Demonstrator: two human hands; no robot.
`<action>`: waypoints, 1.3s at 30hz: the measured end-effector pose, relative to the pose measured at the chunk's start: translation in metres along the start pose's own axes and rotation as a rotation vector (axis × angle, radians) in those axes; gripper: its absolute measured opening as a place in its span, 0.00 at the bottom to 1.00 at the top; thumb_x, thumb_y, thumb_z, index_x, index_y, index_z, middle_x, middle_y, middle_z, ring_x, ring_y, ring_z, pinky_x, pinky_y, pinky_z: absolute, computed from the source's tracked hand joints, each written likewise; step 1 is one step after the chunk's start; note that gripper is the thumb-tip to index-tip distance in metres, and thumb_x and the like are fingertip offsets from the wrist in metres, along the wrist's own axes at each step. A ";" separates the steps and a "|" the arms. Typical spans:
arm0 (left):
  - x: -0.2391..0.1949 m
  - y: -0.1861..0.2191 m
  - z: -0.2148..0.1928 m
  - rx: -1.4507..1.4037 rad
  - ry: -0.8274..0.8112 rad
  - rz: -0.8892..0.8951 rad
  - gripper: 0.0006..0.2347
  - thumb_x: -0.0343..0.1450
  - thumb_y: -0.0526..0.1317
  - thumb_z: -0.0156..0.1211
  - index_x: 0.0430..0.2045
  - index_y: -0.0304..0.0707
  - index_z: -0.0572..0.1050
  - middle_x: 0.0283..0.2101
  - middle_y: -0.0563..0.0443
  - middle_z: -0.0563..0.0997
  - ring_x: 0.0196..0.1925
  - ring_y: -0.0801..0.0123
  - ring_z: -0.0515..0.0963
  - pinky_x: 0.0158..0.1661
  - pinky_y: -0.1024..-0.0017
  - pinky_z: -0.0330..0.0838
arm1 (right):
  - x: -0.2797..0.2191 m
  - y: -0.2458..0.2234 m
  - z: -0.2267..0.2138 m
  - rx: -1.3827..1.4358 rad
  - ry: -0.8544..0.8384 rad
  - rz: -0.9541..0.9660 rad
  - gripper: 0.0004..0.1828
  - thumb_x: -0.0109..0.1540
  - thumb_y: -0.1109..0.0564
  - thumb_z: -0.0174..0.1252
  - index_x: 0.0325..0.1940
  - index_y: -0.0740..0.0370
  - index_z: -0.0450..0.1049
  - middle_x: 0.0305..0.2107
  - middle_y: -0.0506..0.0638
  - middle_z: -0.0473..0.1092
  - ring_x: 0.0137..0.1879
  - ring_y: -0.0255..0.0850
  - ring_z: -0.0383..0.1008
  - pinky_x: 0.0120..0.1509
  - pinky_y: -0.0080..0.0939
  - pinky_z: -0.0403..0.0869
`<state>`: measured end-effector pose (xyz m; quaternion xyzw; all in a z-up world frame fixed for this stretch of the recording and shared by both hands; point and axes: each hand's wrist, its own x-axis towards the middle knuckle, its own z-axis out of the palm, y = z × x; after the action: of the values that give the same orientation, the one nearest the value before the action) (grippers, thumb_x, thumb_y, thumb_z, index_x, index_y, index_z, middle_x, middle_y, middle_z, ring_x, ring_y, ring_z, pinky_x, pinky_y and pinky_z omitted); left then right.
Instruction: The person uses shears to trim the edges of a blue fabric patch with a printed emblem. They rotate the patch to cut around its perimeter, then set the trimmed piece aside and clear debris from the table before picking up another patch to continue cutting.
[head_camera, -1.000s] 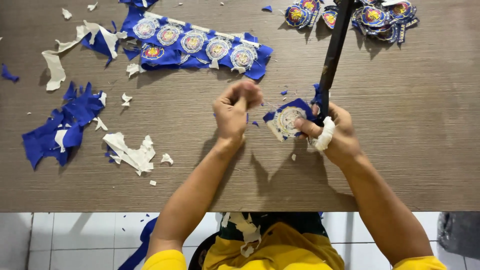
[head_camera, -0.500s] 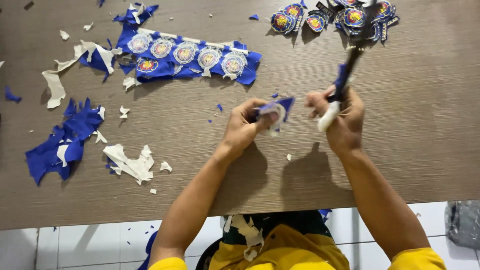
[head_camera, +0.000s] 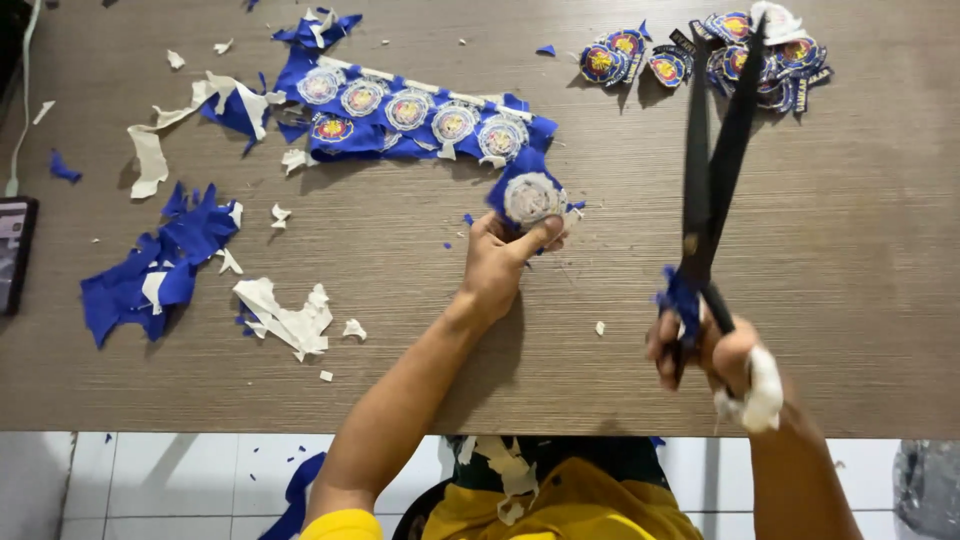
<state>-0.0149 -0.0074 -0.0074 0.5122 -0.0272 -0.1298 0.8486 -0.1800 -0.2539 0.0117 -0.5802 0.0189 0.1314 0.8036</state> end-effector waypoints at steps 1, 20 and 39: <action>-0.002 0.003 0.001 -0.001 0.000 0.000 0.10 0.64 0.33 0.73 0.34 0.27 0.80 0.35 0.44 0.86 0.36 0.62 0.85 0.39 0.64 0.86 | -0.009 0.002 0.003 0.000 0.000 0.000 0.53 0.48 0.16 0.71 0.47 0.68 0.72 0.34 0.62 0.78 0.29 0.45 0.80 0.30 0.45 0.82; -0.021 -0.002 0.006 -0.198 -0.245 -0.127 0.07 0.63 0.30 0.72 0.29 0.28 0.79 0.34 0.43 0.84 0.39 0.57 0.85 0.42 0.58 0.87 | -0.093 0.014 0.056 -0.150 0.363 0.527 0.52 0.33 0.26 0.61 0.44 0.74 0.77 0.28 0.58 0.66 0.31 0.43 0.62 0.36 0.40 0.61; -0.016 0.000 0.003 -0.286 -0.143 -0.193 0.21 0.66 0.28 0.69 0.53 0.23 0.71 0.47 0.33 0.82 0.44 0.49 0.86 0.42 0.59 0.86 | -0.119 0.025 0.056 -0.102 0.340 0.669 0.47 0.36 0.26 0.60 0.40 0.71 0.73 0.27 0.53 0.60 0.28 0.39 0.54 0.34 0.40 0.55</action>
<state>-0.0306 -0.0063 -0.0043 0.3759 -0.0194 -0.2494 0.8922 -0.3073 -0.2169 0.0284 -0.5946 0.3338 0.2894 0.6718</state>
